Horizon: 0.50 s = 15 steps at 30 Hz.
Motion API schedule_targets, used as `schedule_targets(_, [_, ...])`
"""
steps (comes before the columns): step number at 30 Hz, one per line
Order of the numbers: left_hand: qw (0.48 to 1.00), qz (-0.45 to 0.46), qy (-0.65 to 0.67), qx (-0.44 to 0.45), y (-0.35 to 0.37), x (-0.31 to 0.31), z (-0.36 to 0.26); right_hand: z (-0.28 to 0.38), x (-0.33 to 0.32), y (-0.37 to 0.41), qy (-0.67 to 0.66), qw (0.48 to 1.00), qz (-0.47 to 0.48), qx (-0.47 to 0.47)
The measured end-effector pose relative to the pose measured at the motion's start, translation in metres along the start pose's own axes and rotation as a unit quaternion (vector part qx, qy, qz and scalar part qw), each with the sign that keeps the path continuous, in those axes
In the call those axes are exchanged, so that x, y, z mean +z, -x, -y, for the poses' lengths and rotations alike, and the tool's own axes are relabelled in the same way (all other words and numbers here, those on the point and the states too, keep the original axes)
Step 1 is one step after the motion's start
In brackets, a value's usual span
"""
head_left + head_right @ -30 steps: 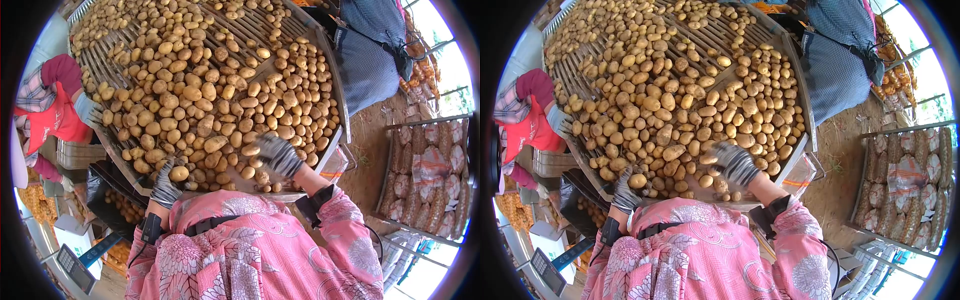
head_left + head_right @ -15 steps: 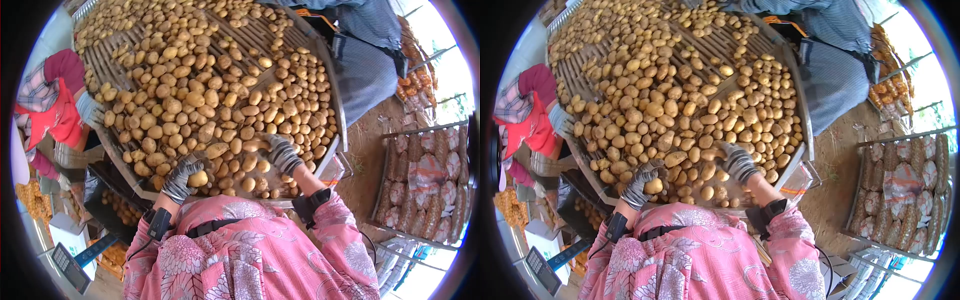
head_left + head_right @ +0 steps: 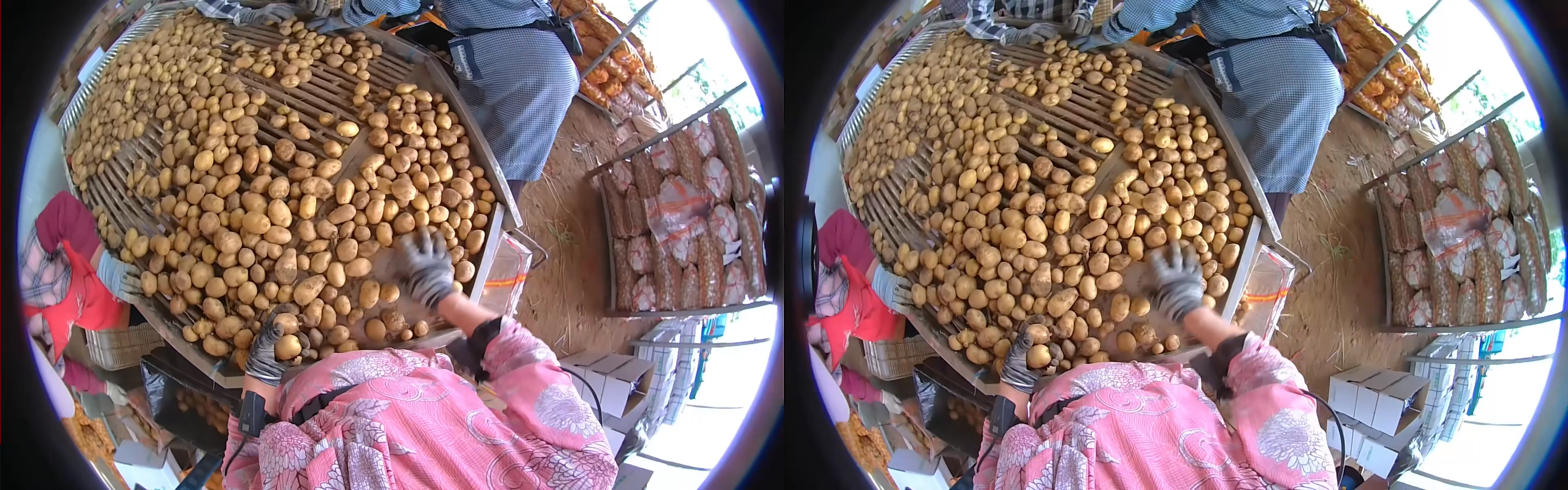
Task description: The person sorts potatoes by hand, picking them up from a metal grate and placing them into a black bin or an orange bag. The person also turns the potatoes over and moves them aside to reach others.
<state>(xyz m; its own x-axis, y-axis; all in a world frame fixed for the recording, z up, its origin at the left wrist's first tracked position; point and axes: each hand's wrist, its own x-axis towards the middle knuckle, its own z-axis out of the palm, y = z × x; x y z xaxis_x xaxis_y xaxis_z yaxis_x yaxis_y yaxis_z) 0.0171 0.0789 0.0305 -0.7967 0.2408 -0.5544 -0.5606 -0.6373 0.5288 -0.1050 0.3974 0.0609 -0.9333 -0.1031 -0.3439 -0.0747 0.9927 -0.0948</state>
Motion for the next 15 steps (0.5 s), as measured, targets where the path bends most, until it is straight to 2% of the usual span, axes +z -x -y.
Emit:
schedule_targets(1, [1.000,0.009,0.013,-0.010,-0.003,-0.005,0.003,-0.002,0.041,0.005,0.026,0.998,-0.040,-0.034])
schedule_targets(4, [0.999,-0.009,0.017,-0.039,-0.005,-0.005,0.003,0.000,0.029,0.036,-0.005,0.982,-0.030,-0.184])
schedule_targets(6, [0.995,-0.063,0.067,-0.047,-0.011,0.001,0.003,-0.015,0.022,0.032,-0.052,0.970,0.012,-0.235])
schedule_targets(7, [0.994,-0.054,0.058,-0.081,-0.011,0.000,0.000,-0.024,0.012,0.025,-0.114,0.962,0.006,-0.249])
schedule_targets(8, [0.993,-0.059,0.059,-0.080,-0.011,0.003,-0.001,-0.042,0.017,0.017,-0.200,0.936,-0.090,-0.274])
schedule_targets(9, [0.993,-0.062,0.081,-0.066,-0.009,0.014,-0.005,-0.055,0.019,0.008,-0.223,0.931,-0.161,-0.238])
schedule_targets(10, [0.991,-0.066,0.103,-0.051,-0.006,0.020,-0.007,-0.066,0.024,-0.006,-0.194,0.957,-0.161,-0.143])
schedule_targets(11, [0.985,-0.005,0.149,-0.087,-0.010,0.000,-0.004,-0.067,-0.001,-0.007,-0.242,0.951,-0.163,-0.105])
schedule_targets(12, [0.985,-0.011,0.152,-0.084,-0.007,0.004,-0.006,-0.068,-0.006,-0.014,-0.296,0.938,-0.165,-0.068])
schedule_targets(14, [0.990,-0.031,0.134,-0.024,-0.007,0.017,-0.010,-0.058,-0.015,-0.016,-0.242,0.954,-0.140,-0.108])
schedule_targets(15, [0.989,-0.028,0.141,-0.016,-0.005,0.020,-0.011,-0.051,-0.009,-0.019,-0.236,0.952,-0.098,-0.167])
